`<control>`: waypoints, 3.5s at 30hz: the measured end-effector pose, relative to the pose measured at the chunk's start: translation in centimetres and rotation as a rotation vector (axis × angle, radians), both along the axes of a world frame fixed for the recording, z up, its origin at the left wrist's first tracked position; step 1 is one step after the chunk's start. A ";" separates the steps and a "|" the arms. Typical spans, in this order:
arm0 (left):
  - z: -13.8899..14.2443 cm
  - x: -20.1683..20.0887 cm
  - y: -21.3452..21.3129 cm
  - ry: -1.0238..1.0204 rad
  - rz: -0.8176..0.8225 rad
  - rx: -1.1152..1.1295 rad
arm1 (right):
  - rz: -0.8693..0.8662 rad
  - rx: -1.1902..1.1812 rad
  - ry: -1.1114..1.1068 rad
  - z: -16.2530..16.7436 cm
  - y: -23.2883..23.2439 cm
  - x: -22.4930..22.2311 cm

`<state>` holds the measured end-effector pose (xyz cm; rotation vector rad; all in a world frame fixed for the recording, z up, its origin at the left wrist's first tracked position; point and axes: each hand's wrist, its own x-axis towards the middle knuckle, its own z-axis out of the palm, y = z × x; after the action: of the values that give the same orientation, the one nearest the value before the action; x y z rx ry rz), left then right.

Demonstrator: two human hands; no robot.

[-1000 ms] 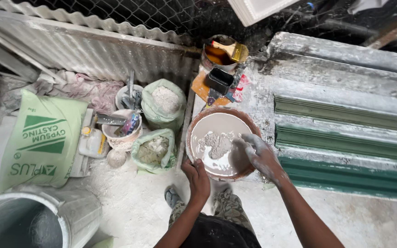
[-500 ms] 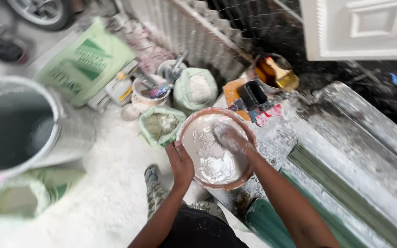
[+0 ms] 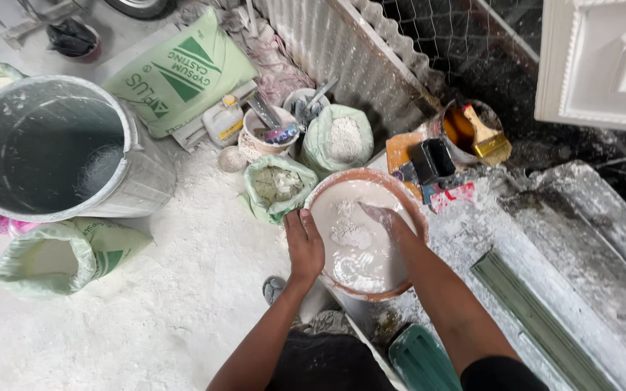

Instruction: The person scoops white gypsum powder by hand from a bag into a clay bowl, adds water, and mixes the plaster with their hand. They then use a small trowel to scoop the mixed plaster and spread it along green mold strips lying on the workbench.

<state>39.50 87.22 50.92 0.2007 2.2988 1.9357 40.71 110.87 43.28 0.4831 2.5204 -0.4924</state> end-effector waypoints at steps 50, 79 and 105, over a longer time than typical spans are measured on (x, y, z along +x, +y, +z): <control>0.0 -0.5 -0.9 -0.069 -0.202 0.081 | -0.261 -0.049 -0.254 -13.0 -4.4 5.1; 0.4 -0.7 -0.8 -0.071 -0.193 0.075 | -0.210 -0.102 -0.255 -13.2 -4.8 2.8; -0.5 -0.3 -0.8 -0.150 -0.207 0.093 | -0.175 -0.146 -0.332 -7.6 -0.5 4.4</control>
<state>39.18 86.41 50.44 0.2812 2.0107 1.8863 45.13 110.32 35.68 0.6732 2.1198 -0.6027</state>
